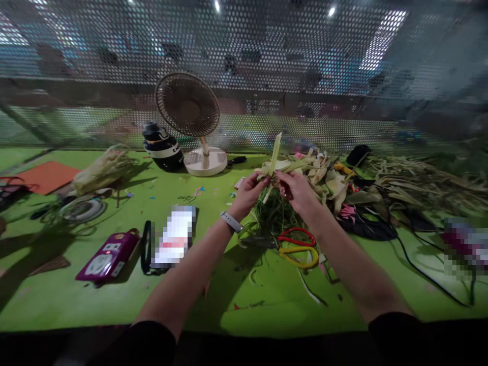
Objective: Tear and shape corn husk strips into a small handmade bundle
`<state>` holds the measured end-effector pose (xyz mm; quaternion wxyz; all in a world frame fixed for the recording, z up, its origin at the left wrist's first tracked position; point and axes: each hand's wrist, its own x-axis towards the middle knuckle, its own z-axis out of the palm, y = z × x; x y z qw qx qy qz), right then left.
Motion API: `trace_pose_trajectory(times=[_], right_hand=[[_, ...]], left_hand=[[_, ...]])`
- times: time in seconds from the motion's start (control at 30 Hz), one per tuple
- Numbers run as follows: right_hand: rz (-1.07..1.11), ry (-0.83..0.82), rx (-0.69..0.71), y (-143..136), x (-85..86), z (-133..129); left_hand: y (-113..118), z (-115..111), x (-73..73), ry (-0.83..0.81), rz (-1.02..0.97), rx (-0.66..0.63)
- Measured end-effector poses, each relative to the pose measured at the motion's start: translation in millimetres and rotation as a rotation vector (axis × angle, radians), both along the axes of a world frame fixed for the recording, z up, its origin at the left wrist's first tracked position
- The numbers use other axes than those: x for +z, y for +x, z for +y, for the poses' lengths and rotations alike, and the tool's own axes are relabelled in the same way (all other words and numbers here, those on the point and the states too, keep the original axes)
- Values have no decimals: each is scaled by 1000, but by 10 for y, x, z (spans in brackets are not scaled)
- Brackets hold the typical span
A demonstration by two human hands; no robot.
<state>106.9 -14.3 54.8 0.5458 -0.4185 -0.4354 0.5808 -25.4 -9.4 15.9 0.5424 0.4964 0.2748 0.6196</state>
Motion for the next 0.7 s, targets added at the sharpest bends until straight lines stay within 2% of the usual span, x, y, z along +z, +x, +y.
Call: trace_pose_trajectory(times=[0.13, 0.3, 0.43, 0.7], right_hand=[[-26, 0, 3, -62, -113, 14], [-136, -97, 55, -129, -268, 60], [-154, -96, 44, -134, -309, 74], [-155, -93, 44, -118, -328, 58]], left_hand=[[-113, -126, -211, -53, -29, 57], [-158, -178, -480, -160, -149, 97], [-154, -154, -523, -177, -162, 107], [-163, -170, -484, -169, -139, 157]])
